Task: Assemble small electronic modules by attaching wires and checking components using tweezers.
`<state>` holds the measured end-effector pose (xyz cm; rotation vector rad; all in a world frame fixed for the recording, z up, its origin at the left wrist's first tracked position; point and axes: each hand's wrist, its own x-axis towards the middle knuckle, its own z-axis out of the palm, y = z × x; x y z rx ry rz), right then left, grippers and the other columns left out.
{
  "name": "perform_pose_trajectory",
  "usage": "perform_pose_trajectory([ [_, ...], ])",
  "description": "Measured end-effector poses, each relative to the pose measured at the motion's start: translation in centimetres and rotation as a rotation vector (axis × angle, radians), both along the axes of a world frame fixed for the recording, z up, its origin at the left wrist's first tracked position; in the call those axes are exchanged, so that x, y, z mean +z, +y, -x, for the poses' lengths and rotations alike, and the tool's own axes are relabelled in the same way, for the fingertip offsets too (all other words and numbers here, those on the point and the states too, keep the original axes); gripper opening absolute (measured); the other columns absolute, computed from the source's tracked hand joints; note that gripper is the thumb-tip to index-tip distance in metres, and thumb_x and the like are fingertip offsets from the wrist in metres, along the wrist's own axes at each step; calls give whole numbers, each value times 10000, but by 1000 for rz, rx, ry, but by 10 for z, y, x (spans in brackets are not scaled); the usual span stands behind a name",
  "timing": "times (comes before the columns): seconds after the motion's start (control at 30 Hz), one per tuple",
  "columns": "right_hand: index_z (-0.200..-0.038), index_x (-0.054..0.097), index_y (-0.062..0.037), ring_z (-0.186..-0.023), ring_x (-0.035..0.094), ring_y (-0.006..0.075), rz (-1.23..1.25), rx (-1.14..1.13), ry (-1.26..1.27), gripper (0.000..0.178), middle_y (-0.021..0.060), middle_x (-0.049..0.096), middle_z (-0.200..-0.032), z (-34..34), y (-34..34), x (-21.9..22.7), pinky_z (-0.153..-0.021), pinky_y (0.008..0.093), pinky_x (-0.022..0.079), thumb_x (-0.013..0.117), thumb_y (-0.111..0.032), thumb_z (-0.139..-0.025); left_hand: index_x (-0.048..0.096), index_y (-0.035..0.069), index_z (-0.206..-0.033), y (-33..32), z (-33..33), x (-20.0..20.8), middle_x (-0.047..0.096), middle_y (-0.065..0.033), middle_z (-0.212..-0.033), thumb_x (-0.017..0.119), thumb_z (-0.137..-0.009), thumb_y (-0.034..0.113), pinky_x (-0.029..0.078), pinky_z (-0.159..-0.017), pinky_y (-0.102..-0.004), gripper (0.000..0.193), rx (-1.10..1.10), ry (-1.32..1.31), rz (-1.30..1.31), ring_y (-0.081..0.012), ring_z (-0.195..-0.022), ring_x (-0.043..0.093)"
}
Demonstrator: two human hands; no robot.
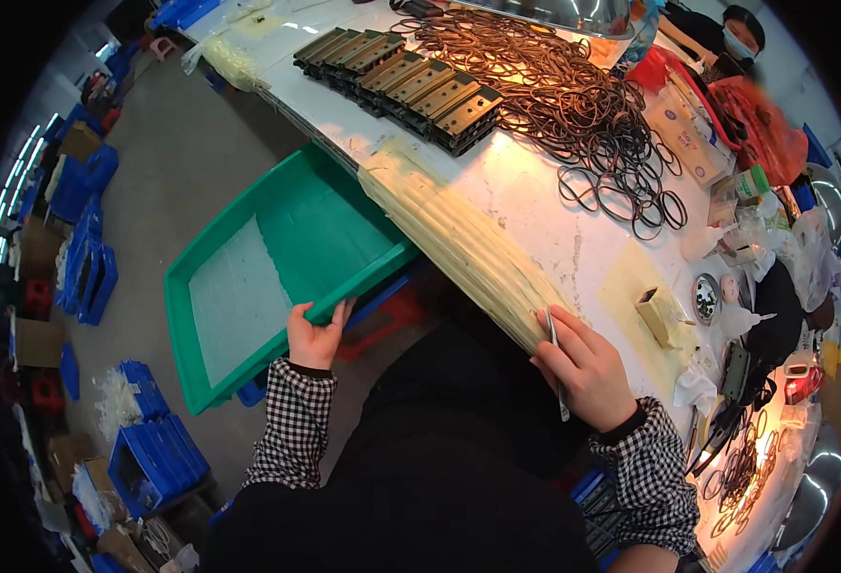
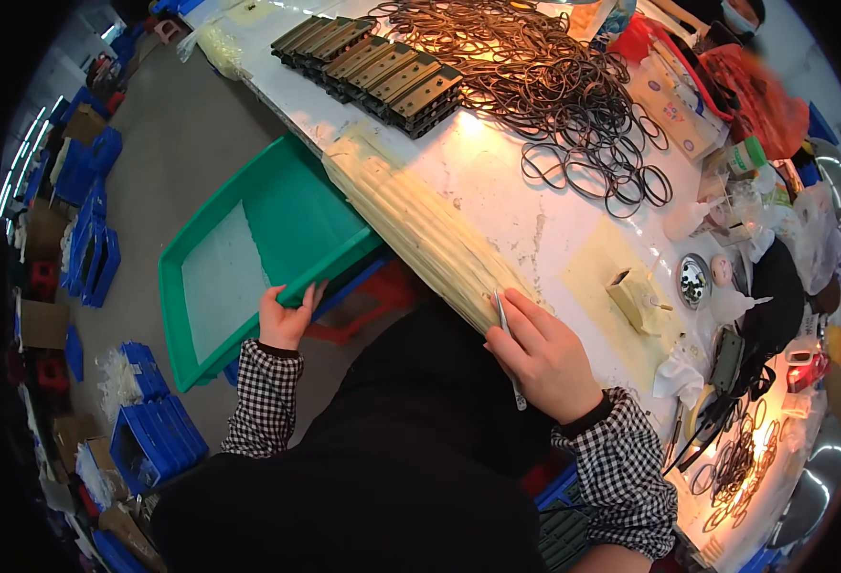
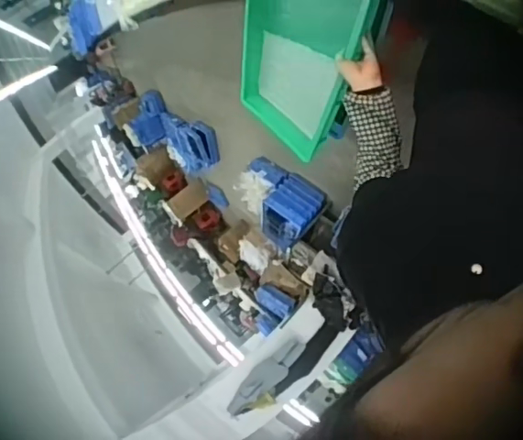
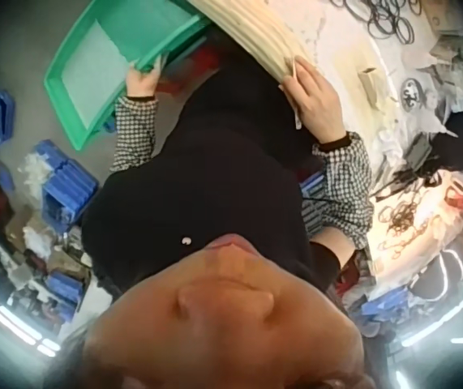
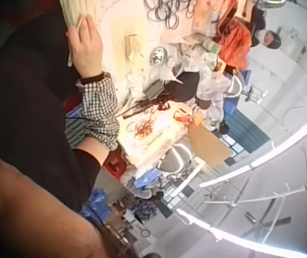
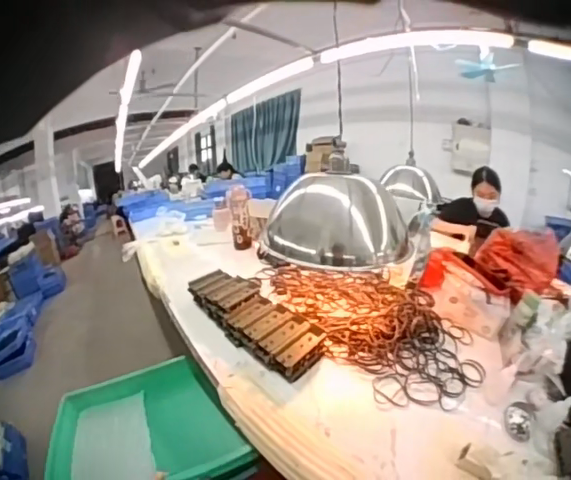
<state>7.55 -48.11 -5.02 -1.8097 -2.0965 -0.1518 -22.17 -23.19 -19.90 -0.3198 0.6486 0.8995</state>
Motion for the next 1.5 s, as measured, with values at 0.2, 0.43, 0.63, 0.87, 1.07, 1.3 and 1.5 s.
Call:
perform_pose_trajectory([
  [0.2,-913,568,-58,-1128,577,277,-9,6,0,193,120,607,-1127,1,1,2,-862,352,534,690,-140,-787,353,-46,-1354,-2,34,19,289,-247,-1440,499,-840,62,422,-1067,-441,545,93,45,24,-443,-1353,274],
  [0.43,-910,560,-73,-1132,577,263,-28,2,6,176,108,607,-1132,-2,-2,-3,-852,342,532,673,-157,-806,367,-75,-1332,24,78,56,290,-233,-1440,439,-879,26,444,-1062,-440,470,364,2,-81,-435,-1348,290],
  [0.63,-912,560,-74,-1132,577,262,-36,9,-9,194,103,605,-1130,-1,-1,-3,-856,340,529,688,-166,-798,95,-130,-1405,17,76,102,184,-272,-1452,394,-892,-11,410,-1102,-461,605,405,-74,-445,-424,-1345,309],
  [0.87,-920,575,-72,-1134,574,286,12,-18,66,245,109,597,-1163,6,-15,21,-868,356,522,711,-230,-792,173,-133,-1379,16,65,110,176,-279,-1445,410,-890,-10,468,-1058,-416,557,342,-118,-478,-397,-1316,361],
  [1.07,-923,613,-36,-1012,617,348,3,21,138,495,174,633,-1084,18,-64,77,-785,396,542,628,-513,-792,369,-119,-1271,52,111,55,415,-262,-1303,473,-866,28,563,-931,-369,442,234,176,-502,-407,-1236,430],
  [1.3,-924,610,-1,-912,626,399,-70,-254,240,722,221,651,-1033,15,-128,85,-756,436,525,413,-690,-838,441,-95,-1203,66,138,4,531,-221,-1177,520,-832,57,602,-810,-329,408,115,383,-411,-421,-1163,479],
  [1.5,-924,608,1,-909,626,391,-120,-344,227,744,219,656,-1013,13,-139,81,-759,442,517,378,-703,-846,486,-71,-1120,53,129,-20,576,-191,-1092,536,-809,70,593,-785,-323,344,72,471,-352,-382,-1009,575],
])
